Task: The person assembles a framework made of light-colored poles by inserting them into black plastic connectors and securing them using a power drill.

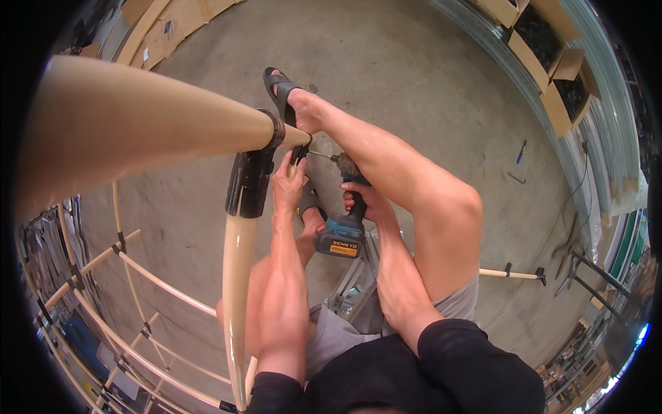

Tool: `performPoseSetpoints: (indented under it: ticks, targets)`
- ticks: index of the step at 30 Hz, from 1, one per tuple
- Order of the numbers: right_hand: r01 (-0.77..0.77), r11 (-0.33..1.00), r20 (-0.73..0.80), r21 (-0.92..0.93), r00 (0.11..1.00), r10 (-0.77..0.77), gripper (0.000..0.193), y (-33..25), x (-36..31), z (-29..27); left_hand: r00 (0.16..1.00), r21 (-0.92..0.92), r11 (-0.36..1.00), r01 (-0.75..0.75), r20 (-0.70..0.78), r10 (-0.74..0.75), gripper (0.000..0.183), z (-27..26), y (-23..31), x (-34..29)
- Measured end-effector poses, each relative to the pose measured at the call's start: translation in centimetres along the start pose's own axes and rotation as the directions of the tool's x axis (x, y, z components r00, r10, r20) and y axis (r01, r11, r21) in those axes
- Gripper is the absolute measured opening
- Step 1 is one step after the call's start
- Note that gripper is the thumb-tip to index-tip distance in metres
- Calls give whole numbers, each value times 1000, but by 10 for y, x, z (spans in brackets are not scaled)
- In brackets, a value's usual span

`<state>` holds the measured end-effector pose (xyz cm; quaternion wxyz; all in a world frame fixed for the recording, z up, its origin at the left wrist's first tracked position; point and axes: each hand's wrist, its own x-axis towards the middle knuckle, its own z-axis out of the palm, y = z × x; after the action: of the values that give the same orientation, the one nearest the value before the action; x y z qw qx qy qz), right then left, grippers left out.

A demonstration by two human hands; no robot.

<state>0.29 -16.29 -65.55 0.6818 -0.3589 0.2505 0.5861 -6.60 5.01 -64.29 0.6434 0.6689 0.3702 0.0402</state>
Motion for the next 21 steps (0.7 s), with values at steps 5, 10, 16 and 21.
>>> performPoseSetpoints:
  ticks: [5, 10, 16, 21]
  targets:
    - [-36, 998, 26, 49, 999, 35, 20, 2, 1, 2, 998, -4, 1000, -8, -55, 8, 36, 4, 4, 1]
    - [-32, 997, 38, 65, 999, 29, 20, 8, -3, 4, 995, 94, 993, 76, -65, -70, 42, -1, 2, 2]
    - [-47, 992, 51, 117, 998, 41, 21, 5, -5, 4, 997, 144, 988, 58, -58, -50, 40, 4, 5, 5]
    - [-48, 993, 60, 110, 997, 42, 22, 3, -3, -1, 997, 118, 990, 75, -40, -71, 35, 8, 6, 7]
